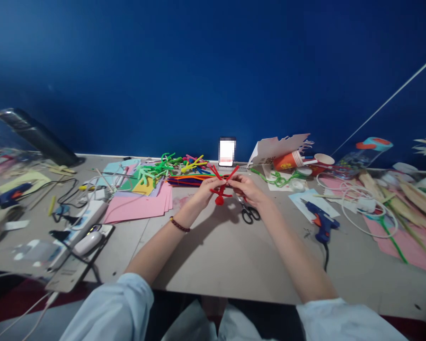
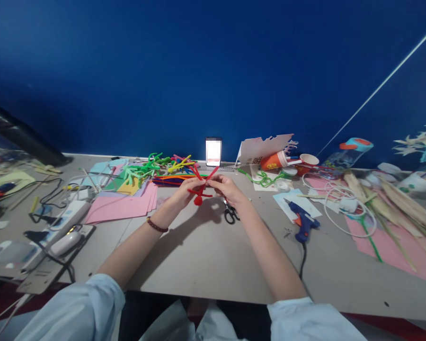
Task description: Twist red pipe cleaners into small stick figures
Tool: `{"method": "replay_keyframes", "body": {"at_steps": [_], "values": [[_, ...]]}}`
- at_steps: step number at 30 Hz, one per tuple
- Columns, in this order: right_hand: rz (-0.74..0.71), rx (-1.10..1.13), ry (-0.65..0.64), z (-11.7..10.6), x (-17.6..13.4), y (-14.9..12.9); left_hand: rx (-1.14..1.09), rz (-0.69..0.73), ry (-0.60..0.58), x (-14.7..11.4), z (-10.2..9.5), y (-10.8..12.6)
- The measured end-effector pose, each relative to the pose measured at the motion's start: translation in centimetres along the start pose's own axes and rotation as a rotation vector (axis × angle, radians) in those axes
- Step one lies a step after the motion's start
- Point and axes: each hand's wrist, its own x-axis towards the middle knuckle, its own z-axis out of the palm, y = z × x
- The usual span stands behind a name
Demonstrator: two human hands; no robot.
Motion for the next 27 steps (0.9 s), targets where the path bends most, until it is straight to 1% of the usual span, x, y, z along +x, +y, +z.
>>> {"method": "replay_keyframes", "body": {"at_steps": [4, 8, 11, 15, 18, 20, 21, 24, 25, 26, 27], "values": [[0.027, 0.028, -0.091, -0.3, 0.1, 0.1, -0.098, -0.086, -0.097, 0.1, 0.0, 0.1], [0.03, 0.01, -0.07, -0.2, 0.0, 0.1, -0.165, -0.215, -0.164, -0.1, 0.2, 0.6], [0.008, -0.01, -0.044, 0.1, -0.2, -0.1, -0.167, -0.236, -0.155, -0.3, 0.1, 0.7], [-0.05, -0.04, 0.019, 0.0, -0.1, -0.4, -0.127, -0.194, -0.089, -0.1, -0.3, 0.8], [-0.081, -0.062, 0.077, -0.1, 0.0, -0.4, -0.081, -0.165, -0.08, 0.2, -0.6, 1.1], [-0.099, -0.067, 0.124, -0.1, 0.1, -0.4, 0.03, -0.087, -0.072, 0.2, -0.5, 1.2], [-0.107, -0.071, 0.151, -0.1, 0.2, -0.4, 0.11, -0.004, -0.034, 0.2, -0.4, 1.2], [-0.104, -0.082, 0.238, 0.1, 0.3, -0.3, 0.398, 0.326, 0.165, -0.1, 0.1, 1.0], [-0.096, -0.081, 0.261, 0.1, 0.4, -0.2, 0.489, 0.415, 0.215, -0.3, 0.2, 0.9], [-0.087, -0.077, 0.275, 0.2, 0.4, -0.1, 0.575, 0.476, 0.239, -0.4, 0.4, 0.8], [-0.077, -0.073, 0.277, 0.3, 0.5, 0.0, 0.653, 0.513, 0.24, -0.6, 0.5, 0.7]]}}
